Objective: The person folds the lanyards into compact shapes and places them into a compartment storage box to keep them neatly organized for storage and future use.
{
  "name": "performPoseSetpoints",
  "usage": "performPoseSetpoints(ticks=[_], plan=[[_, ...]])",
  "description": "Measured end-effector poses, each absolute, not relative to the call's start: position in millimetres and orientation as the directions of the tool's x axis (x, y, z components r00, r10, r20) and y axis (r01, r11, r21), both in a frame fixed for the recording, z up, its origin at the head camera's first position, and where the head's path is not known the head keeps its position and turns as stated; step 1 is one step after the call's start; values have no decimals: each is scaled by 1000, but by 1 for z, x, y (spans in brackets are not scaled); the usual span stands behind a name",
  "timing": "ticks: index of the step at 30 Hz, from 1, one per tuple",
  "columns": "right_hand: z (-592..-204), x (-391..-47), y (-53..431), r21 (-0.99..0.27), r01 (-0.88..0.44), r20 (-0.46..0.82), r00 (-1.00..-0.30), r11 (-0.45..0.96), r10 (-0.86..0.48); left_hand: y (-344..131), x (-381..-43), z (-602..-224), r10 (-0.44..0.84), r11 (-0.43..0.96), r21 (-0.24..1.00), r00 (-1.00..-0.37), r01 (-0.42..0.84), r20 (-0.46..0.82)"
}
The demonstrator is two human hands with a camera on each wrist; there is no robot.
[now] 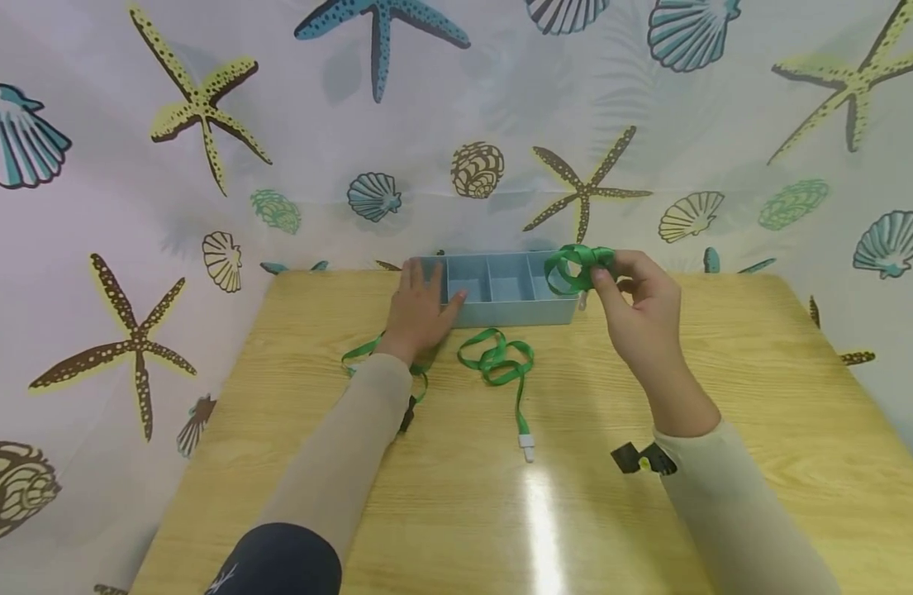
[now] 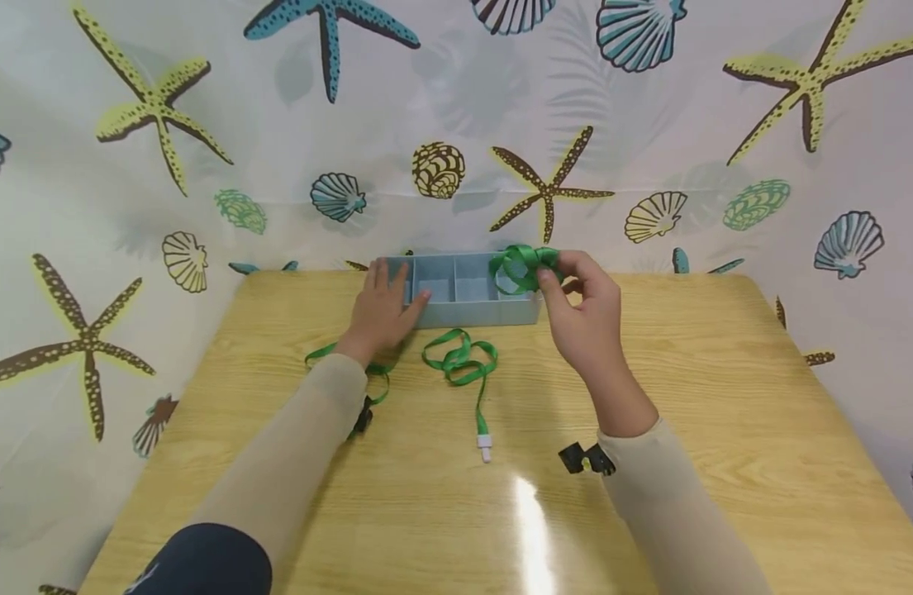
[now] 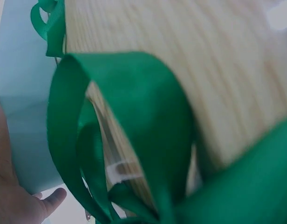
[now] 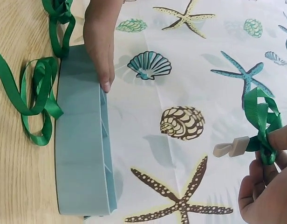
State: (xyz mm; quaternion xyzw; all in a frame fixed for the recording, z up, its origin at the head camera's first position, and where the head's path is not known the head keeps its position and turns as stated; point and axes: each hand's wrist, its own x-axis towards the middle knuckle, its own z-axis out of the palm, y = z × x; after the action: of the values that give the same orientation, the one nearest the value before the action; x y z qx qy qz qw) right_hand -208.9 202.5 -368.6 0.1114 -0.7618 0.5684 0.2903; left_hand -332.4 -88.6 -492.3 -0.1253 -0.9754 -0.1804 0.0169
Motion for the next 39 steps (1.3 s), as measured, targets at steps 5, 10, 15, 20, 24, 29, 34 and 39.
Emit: performPoseSetpoints(ticks=[5, 10, 15, 20, 24, 29, 34, 39], plan=[[-377, -238, 201, -933, -341, 359, -905, 115, 227, -94, -333, -495, 236, 905, 340, -967, 254, 93], [-391, -257, 196, -970, -241, 237, -936, 19, 262, -93, -334, -496, 238, 911, 324, -967, 256, 95], [-405, -275, 195, -986, -167, 167, -937, 29, 305, -93, -334, -493, 217, 924, 309, -974, 227, 67], [-415, -289, 197, -991, -133, 113, -921, -30, 372, -92, -334, -492, 209, 924, 315, -976, 216, 56], [-427, -296, 197, -997, -74, 78, -919, 24, 386, -89, -333, -492, 218, 918, 326, -974, 226, 64], [-440, -301, 196, -983, 4, 72, -912, 185, 404, -86, -331, -490, 217, 919, 320, -973, 231, 77], [-448, -303, 196, -919, 42, 148, -885, 392, 442, -85, -330, -489, 210, 921, 316, -974, 226, 85], [-454, -305, 194, -827, 50, 238, -871, 559, 429, -86, -334, -492, 203, 928, 303, -977, 215, 73]])
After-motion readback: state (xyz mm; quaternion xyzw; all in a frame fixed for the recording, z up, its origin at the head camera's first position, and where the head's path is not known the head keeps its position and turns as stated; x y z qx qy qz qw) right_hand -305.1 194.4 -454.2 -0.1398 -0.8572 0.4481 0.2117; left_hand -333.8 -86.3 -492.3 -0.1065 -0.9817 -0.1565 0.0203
